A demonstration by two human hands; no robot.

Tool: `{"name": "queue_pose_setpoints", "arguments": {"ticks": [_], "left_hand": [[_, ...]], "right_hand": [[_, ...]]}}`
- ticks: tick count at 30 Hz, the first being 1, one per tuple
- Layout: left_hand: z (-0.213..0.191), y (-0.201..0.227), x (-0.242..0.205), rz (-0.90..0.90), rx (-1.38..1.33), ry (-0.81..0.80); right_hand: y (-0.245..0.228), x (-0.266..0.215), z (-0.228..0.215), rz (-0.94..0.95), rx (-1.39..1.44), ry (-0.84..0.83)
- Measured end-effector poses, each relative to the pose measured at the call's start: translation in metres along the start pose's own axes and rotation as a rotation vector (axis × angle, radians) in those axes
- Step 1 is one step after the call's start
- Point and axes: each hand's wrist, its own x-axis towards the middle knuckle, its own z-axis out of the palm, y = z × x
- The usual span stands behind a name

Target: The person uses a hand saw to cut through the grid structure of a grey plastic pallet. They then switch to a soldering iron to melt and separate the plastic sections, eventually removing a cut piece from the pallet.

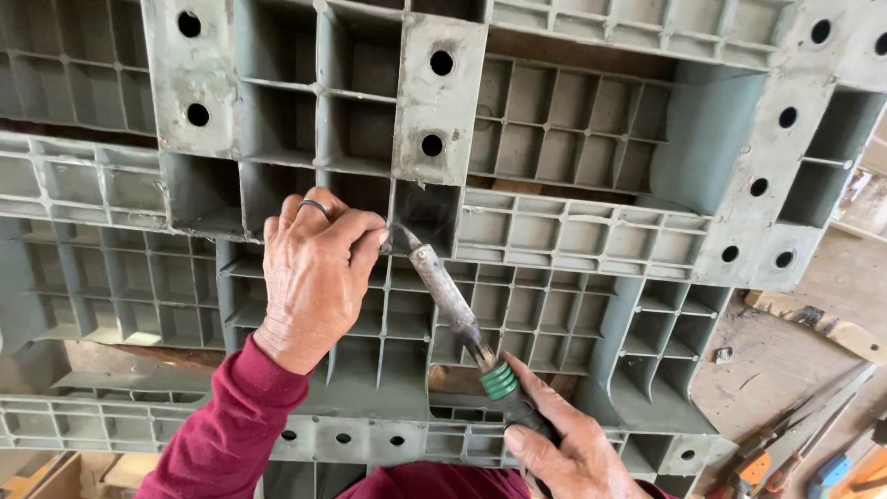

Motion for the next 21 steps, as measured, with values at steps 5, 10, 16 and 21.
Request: {"name": "queue_pose_setpoints", "arguments": {"ticks": [5,10,16,21], "left_hand": [[0.005,0.001,-0.002,-0.074,-0.003,-0.044],[0.006,0.003,0.000,-0.064,0.000,-0.055],[0.004,-0.001,0.001,-0.045,-0.015,-0.074],[0.000,-0.003,0.005,0.011,-0.034,-0.078]], "right_hand": [[0.008,-0.003,-0.008,-0.053,-0.011,0.064],[0.015,-0.001,-0.014,-0.141,0.021,-0.006],[0.021,0.001,-0.020,-0.135,0.142,-0.082],[0.002,-0.001,-0.027,-0.121,0.051,-0.058]]}}
